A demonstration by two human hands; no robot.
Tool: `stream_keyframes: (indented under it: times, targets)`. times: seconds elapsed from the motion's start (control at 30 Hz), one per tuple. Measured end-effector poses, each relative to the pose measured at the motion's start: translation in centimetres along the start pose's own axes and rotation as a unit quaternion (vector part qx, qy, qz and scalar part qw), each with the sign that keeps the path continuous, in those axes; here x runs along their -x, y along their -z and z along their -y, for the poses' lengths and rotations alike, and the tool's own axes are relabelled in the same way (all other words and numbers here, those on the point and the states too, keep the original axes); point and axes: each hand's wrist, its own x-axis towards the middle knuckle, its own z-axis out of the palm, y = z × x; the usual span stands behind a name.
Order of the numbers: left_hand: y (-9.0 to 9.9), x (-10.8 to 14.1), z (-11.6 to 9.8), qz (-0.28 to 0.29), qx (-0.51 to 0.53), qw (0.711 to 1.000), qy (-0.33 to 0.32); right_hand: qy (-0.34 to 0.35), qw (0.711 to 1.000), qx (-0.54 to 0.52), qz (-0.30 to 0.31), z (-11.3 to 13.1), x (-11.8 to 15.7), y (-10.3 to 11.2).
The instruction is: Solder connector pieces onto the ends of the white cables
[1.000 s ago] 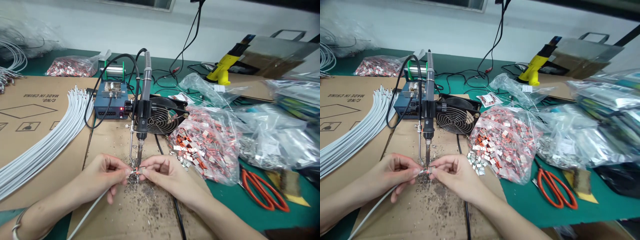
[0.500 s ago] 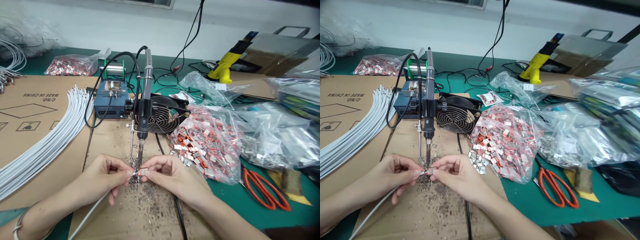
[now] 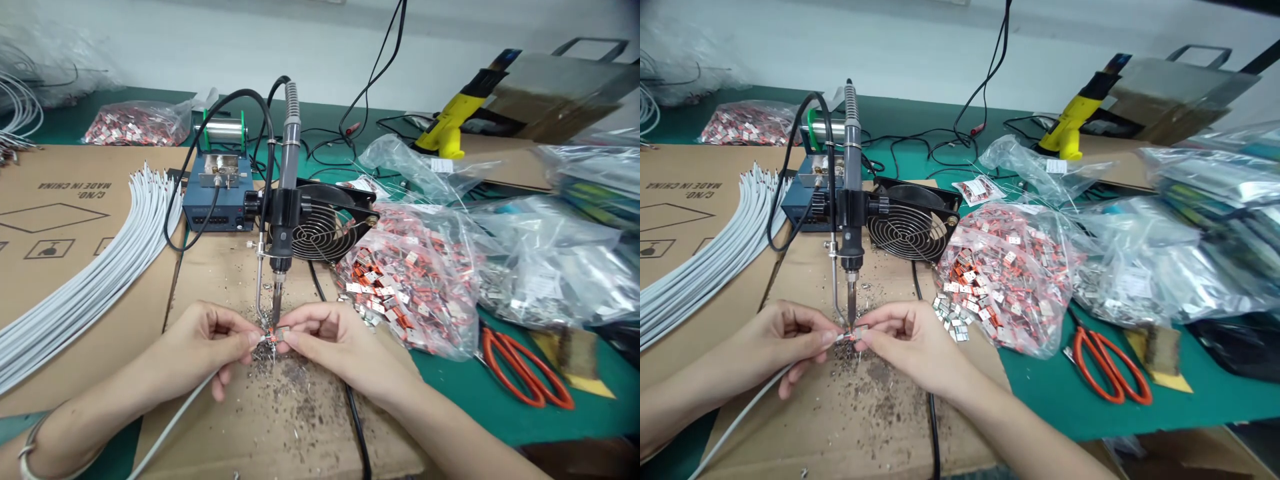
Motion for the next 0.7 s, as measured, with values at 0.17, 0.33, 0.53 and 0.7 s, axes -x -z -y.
stream_keyframes:
  times: [0.17,0.33,0.53,0.7]
  targets:
    - [-0.19,0.00,0.31,0.006,-0.006,1.000,-0.010,0.006,1.000,0.017,0.007,0.34,0.19,0.21]
    - [-0.23,-0.07,0.66,0.013,0.002,1.000,-0.016,0.006,1.000,0.016,0.012,0.18,0.18,0.20]
    - [-0.13,-0.03,0.47,0.016,0.013,1.000,-0.014,-0.002,1.000,0.004,0.024,0.14,0.18,0.23]
    - [-0.12,-0.01,0.34,0.003,0.004,1.000,0.001,-0.003,1.000,0.007,0.012,0.08,0.15,0.15]
